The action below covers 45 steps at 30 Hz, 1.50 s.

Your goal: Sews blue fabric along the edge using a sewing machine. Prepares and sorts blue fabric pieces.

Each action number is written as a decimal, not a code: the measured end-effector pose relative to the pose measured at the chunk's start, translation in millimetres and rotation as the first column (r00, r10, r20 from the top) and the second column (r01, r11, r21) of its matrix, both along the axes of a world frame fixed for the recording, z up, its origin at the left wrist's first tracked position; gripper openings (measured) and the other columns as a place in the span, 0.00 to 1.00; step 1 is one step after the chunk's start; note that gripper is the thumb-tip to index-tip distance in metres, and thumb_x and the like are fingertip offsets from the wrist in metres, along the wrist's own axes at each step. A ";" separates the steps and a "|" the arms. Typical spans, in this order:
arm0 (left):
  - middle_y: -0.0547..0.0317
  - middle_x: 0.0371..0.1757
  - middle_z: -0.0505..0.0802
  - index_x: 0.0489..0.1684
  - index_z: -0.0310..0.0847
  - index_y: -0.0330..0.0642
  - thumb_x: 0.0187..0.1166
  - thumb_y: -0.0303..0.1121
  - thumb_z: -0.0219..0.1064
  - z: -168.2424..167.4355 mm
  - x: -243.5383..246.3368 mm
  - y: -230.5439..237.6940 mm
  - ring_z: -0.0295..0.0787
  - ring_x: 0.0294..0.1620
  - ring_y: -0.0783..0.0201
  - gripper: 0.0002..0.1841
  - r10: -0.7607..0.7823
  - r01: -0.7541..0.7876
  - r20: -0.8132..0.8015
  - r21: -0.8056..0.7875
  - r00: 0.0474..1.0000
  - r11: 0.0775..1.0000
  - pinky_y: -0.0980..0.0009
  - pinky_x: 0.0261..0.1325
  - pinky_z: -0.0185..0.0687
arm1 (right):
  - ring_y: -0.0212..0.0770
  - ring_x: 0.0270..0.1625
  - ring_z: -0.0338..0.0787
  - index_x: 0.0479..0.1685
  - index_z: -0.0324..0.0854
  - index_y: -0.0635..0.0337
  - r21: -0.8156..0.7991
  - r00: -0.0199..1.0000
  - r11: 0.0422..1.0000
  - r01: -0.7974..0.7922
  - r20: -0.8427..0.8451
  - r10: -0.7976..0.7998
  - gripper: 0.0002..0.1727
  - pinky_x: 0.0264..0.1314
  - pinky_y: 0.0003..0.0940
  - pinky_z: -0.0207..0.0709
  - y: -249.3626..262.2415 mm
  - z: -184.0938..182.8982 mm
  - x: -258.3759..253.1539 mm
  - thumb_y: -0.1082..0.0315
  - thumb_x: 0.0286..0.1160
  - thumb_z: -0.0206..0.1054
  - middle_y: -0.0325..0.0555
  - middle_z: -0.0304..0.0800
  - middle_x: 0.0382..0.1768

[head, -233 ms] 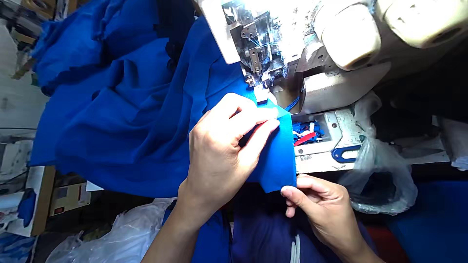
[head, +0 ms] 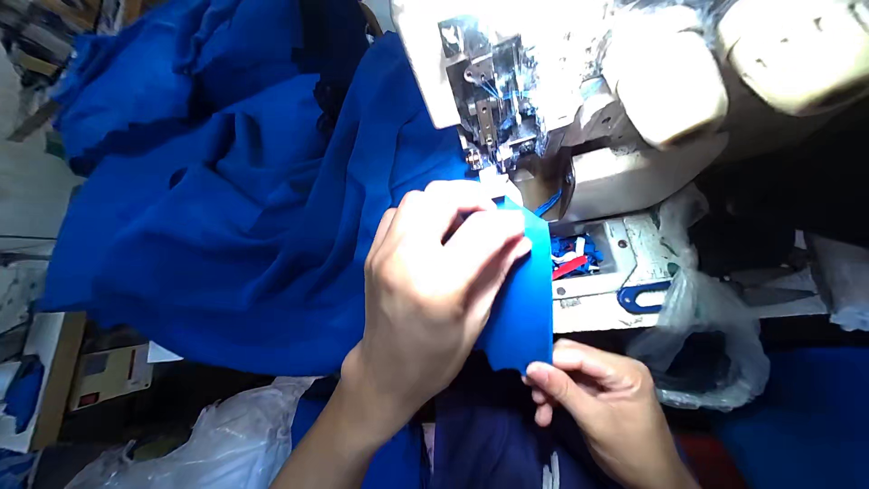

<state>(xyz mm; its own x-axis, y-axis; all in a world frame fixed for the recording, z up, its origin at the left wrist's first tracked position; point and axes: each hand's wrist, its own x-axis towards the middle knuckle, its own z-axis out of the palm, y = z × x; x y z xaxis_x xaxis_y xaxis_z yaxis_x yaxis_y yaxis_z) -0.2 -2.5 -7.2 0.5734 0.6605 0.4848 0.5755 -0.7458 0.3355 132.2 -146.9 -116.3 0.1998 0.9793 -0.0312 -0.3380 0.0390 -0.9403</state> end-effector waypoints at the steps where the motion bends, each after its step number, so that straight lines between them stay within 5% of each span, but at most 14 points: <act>1: 0.54 0.55 0.92 0.45 0.96 0.45 0.79 0.36 0.72 -2.1 -2.2 -2.6 0.85 0.61 0.62 0.08 -0.004 0.005 -0.028 0.028 1.000 1.000 0.62 0.63 0.75 | 0.22 0.28 0.91 0.30 0.88 0.56 0.005 0.998 0.999 -0.035 0.047 0.035 0.06 0.29 0.19 0.89 -1.7 5.9 4.4 0.68 0.74 0.75 0.31 0.91 0.30; 5: 0.54 0.68 0.92 0.53 0.95 0.49 0.83 0.39 0.69 -13.6 -14.3 -7.1 0.78 0.81 0.52 0.11 0.007 -0.008 -0.027 -0.013 1.000 1.000 0.44 0.89 0.60 | 0.23 0.37 0.92 0.32 0.88 0.61 0.082 0.979 0.986 -0.148 0.156 0.134 0.05 0.43 0.20 0.89 1.2 24.2 24.2 0.72 0.73 0.76 0.36 0.94 0.34; 7: 0.52 0.69 0.91 0.53 0.96 0.48 0.82 0.40 0.70 -13.1 -19.2 0.0 0.74 0.84 0.49 0.12 0.034 -0.034 0.000 -0.032 0.999 0.999 0.45 0.90 0.59 | 0.24 0.43 0.93 0.34 0.88 0.61 0.140 0.962 0.977 -0.159 0.244 0.122 0.04 0.50 0.21 0.88 12.1 26.5 29.7 0.71 0.72 0.77 0.37 0.95 0.36; 11: 0.54 0.65 0.94 0.52 0.96 0.46 0.79 0.41 0.72 -5.7 -18.7 17.3 0.82 0.78 0.55 0.13 0.077 -0.076 0.020 -0.035 0.997 0.996 0.44 0.87 0.66 | 0.22 0.47 0.92 0.33 0.89 0.57 0.214 0.903 0.969 -0.125 0.429 0.021 0.06 0.55 0.18 0.85 36.4 24.2 31.3 0.66 0.72 0.78 0.34 0.95 0.35; 16: 0.57 0.64 0.94 0.51 0.97 0.47 0.78 0.42 0.71 -2.9 -14.5 26.3 0.84 0.76 0.56 0.13 0.046 -0.045 0.013 -0.054 0.999 0.998 0.43 0.85 0.67 | 0.19 0.40 0.90 0.30 0.89 0.55 0.305 0.854 0.952 -0.024 0.502 -0.139 0.08 0.46 0.13 0.84 44.2 10.5 21.4 0.63 0.74 0.75 0.31 0.93 0.31; 23: 0.55 0.70 0.91 0.58 0.94 0.46 0.81 0.45 0.68 -1.3 -30.1 26.9 0.80 0.80 0.53 0.17 0.003 -0.003 -0.045 0.011 0.999 1.000 0.44 0.87 0.64 | 0.21 0.34 0.86 0.24 0.88 0.56 0.299 0.790 0.953 -0.052 0.596 -0.144 0.16 0.39 0.17 0.79 44.9 2.2 15.1 0.57 0.80 0.69 0.34 0.89 0.26; 27: 0.47 0.67 0.89 0.62 0.88 0.43 0.79 0.51 0.70 -34.4 -79.3 -23.3 0.80 0.73 0.47 0.23 0.296 -0.298 0.036 0.094 0.954 0.950 0.45 0.75 0.71 | 0.19 0.33 0.87 0.26 0.89 0.57 0.284 0.826 0.955 -0.088 0.557 -0.090 0.15 0.38 0.16 0.80 44.7 3.6 21.2 0.59 0.80 0.69 0.34 0.91 0.28; 30: 0.45 0.44 0.96 0.43 0.91 0.35 0.79 0.45 0.69 -64.8 -123.3 -50.9 0.93 0.48 0.50 0.18 0.435 -0.435 0.022 0.002 0.900 0.901 0.51 0.52 0.84 | 0.17 0.33 0.86 0.25 0.90 0.58 0.297 0.838 0.952 -0.078 0.537 -0.099 0.16 0.38 0.15 0.78 45.2 3.4 18.3 0.60 0.80 0.68 0.34 0.91 0.27; 33: 0.47 0.40 0.96 0.39 0.93 0.33 0.83 0.39 0.66 -64.0 -144.2 -60.9 0.94 0.45 0.63 0.16 0.450 -0.451 0.033 0.015 0.892 0.893 0.70 0.54 0.86 | 0.19 0.35 0.86 0.26 0.90 0.58 0.286 0.821 0.954 -0.090 0.564 -0.091 0.16 0.40 0.17 0.79 46.3 3.8 20.8 0.60 0.81 0.68 0.35 0.91 0.29; 35: 0.43 0.43 0.97 0.42 0.94 0.33 0.82 0.35 0.66 -54.8 -142.5 -62.5 0.95 0.49 0.56 0.13 0.482 -0.483 0.038 0.081 0.876 0.872 0.64 0.57 0.85 | 0.18 0.36 0.87 0.28 0.92 0.59 0.286 0.821 0.952 -0.114 0.566 -0.071 0.15 0.44 0.16 0.80 44.2 4.2 24.2 0.62 0.81 0.67 0.35 0.93 0.30; 37: 0.35 0.53 0.94 0.53 0.92 0.32 0.83 0.35 0.66 -48.2 -125.3 -63.2 0.90 0.57 0.39 0.15 0.499 -0.497 0.032 0.158 0.866 0.853 0.47 0.60 0.78 | 0.17 0.36 0.87 0.29 0.92 0.60 0.299 0.825 0.946 -0.123 0.560 -0.070 0.14 0.45 0.15 0.81 44.9 4.4 25.8 0.63 0.81 0.67 0.35 0.93 0.31; 39: 0.28 0.67 0.86 0.69 0.83 0.32 0.82 0.48 0.67 -50.4 -98.8 -67.1 0.80 0.70 0.31 0.28 0.411 -0.401 -0.007 0.212 0.911 0.891 0.36 0.70 0.70 | 0.17 0.35 0.87 0.28 0.91 0.60 0.297 0.829 0.947 -0.120 0.555 -0.069 0.15 0.43 0.15 0.80 45.1 4.7 26.8 0.63 0.81 0.67 0.35 0.92 0.29; 42: 0.52 0.89 0.69 0.86 0.66 0.55 0.82 0.63 0.61 -70.2 -55.1 -65.2 0.51 0.94 0.46 0.36 0.218 -0.158 -0.148 0.336 0.965 0.929 0.32 0.88 0.35 | 0.17 0.34 0.86 0.29 0.90 0.61 0.296 0.851 0.951 -0.094 0.520 -0.078 0.15 0.41 0.15 0.80 43.6 7.1 22.4 0.62 0.81 0.67 0.35 0.91 0.29; 45: 0.63 0.92 0.67 0.85 0.69 0.60 0.89 0.42 0.55 -93.3 -34.6 -45.2 0.42 0.97 0.55 0.24 0.113 -0.036 -0.145 0.447 0.983 0.894 0.27 0.86 0.18 | 0.17 0.33 0.87 0.31 0.90 0.67 0.385 0.891 0.923 0.000 0.420 -0.175 0.12 0.40 0.14 0.82 36.2 11.9 10.2 0.68 0.78 0.69 0.38 0.92 0.28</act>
<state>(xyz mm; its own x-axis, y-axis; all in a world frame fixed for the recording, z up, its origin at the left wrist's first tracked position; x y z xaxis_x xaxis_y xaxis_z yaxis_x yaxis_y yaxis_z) -34.8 -47.7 -100.4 0.6271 0.4441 0.6399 0.6532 -0.7474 -0.1213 142.4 -110.7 -104.4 0.1919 0.8797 0.4351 0.1265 0.4175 -0.8998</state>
